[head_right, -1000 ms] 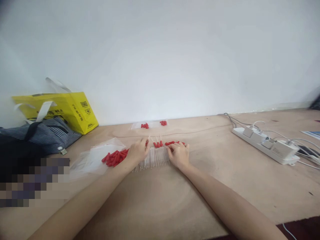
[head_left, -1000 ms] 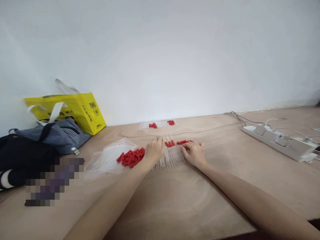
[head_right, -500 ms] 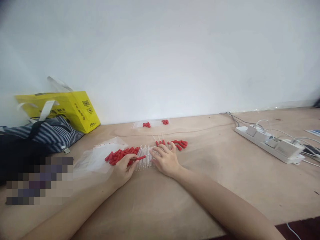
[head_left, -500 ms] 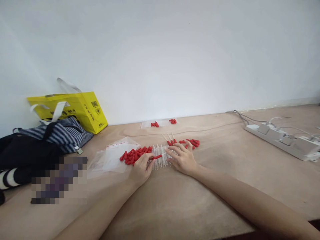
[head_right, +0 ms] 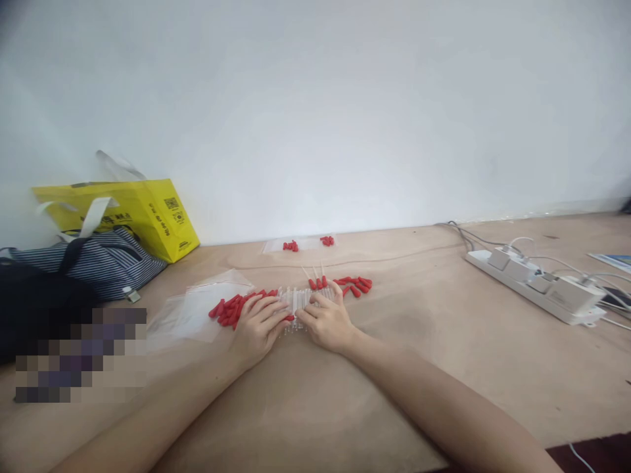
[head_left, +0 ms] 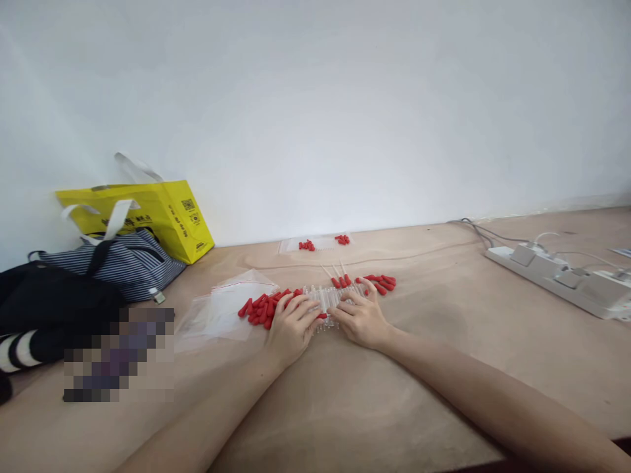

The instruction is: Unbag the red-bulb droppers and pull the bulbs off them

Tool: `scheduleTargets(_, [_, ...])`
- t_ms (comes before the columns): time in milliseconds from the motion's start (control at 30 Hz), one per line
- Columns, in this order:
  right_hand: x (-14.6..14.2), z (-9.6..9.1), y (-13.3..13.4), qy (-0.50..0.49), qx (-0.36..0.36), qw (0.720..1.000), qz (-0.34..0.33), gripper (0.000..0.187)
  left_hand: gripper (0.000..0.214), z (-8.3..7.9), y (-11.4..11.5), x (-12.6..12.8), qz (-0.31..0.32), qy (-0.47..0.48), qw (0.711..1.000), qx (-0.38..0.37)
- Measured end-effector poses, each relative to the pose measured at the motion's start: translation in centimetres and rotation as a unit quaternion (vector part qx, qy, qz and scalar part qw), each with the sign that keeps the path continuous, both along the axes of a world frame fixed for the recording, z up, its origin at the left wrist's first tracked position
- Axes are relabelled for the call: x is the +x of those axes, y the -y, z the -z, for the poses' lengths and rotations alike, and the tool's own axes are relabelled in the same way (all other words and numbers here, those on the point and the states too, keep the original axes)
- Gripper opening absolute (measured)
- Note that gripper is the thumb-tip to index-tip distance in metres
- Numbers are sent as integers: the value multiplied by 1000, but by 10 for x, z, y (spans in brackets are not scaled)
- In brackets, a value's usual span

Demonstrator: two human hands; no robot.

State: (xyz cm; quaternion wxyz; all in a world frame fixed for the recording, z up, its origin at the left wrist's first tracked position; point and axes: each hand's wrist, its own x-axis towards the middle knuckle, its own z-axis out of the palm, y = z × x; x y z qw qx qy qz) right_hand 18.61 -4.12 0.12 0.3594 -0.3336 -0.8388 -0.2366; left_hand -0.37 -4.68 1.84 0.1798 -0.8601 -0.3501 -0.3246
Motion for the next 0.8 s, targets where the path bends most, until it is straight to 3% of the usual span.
scheduleTargets(633, [0, -4, 6, -48, 40, 996, -59, 19, 19, 1, 6, 2, 45, 13, 997, 68])
scheduleTargets(800, [17, -1, 0, -58, 3, 997, -42, 19, 19, -2, 5, -10, 29, 29, 997, 66])
